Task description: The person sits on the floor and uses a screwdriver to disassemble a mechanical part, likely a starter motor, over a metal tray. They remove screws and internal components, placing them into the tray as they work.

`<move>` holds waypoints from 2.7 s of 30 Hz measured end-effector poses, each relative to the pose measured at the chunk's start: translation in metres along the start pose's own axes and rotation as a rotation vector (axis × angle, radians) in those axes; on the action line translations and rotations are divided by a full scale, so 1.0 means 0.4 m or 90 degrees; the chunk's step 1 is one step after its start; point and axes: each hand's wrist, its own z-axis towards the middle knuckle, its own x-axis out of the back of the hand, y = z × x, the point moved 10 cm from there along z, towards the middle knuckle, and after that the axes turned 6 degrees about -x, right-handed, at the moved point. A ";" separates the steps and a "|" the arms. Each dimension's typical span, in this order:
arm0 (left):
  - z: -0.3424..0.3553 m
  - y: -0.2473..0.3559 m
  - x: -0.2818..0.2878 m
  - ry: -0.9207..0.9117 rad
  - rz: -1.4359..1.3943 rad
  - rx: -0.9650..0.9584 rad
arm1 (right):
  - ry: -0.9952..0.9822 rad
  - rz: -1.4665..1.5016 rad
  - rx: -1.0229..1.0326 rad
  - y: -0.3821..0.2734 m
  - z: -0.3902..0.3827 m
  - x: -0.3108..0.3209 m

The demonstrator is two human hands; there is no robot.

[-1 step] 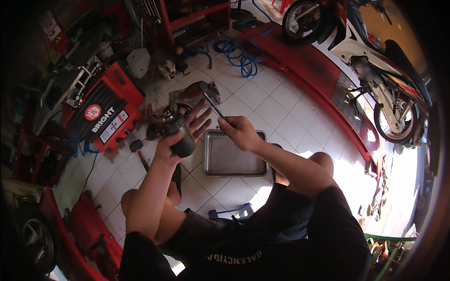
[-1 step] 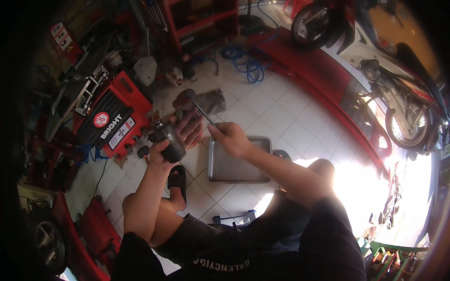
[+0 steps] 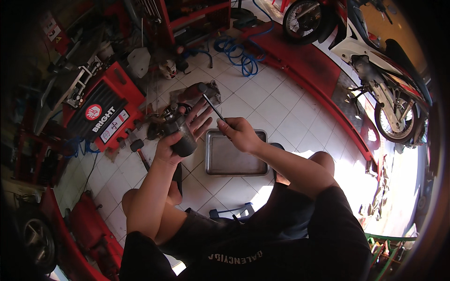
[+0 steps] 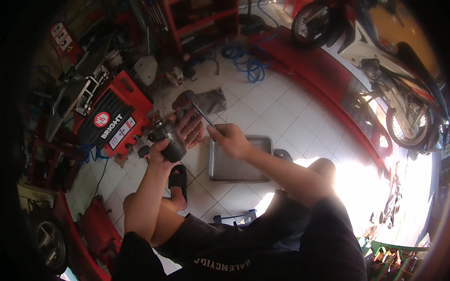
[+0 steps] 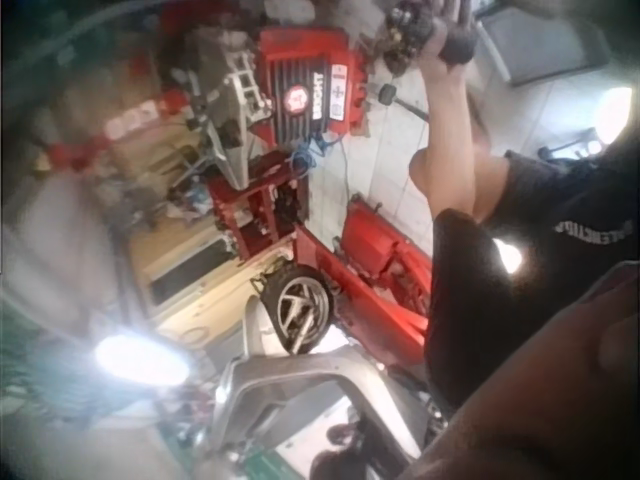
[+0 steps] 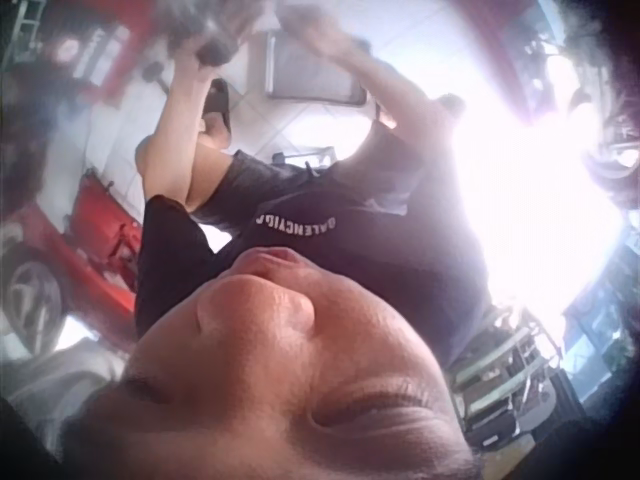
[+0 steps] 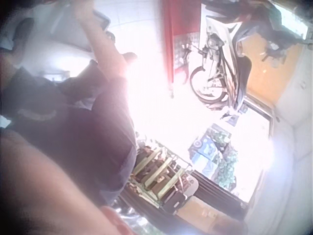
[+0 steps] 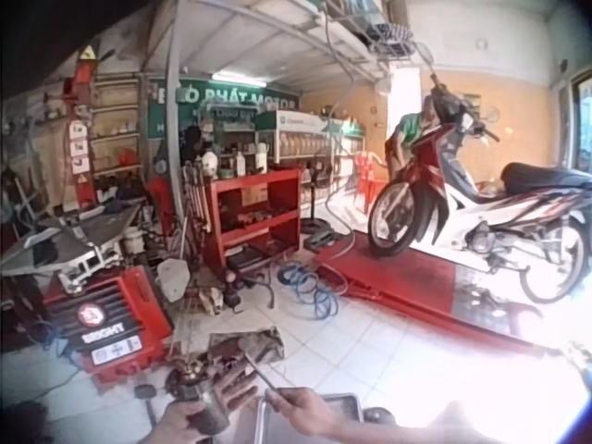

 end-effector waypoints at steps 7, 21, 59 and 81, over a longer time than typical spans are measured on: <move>-0.008 0.002 0.044 0.094 -0.081 -0.033 | -0.098 0.208 -0.095 0.030 -0.026 -0.094; -0.012 0.043 0.077 0.175 -0.080 -0.102 | 0.026 -0.115 0.119 -0.049 -0.056 -0.077; -0.089 -0.114 0.114 0.281 0.511 0.104 | -0.088 0.364 -0.252 0.068 -0.083 -0.014; -0.309 -0.089 0.161 0.725 0.084 0.171 | 0.170 0.113 -0.283 0.329 0.052 0.052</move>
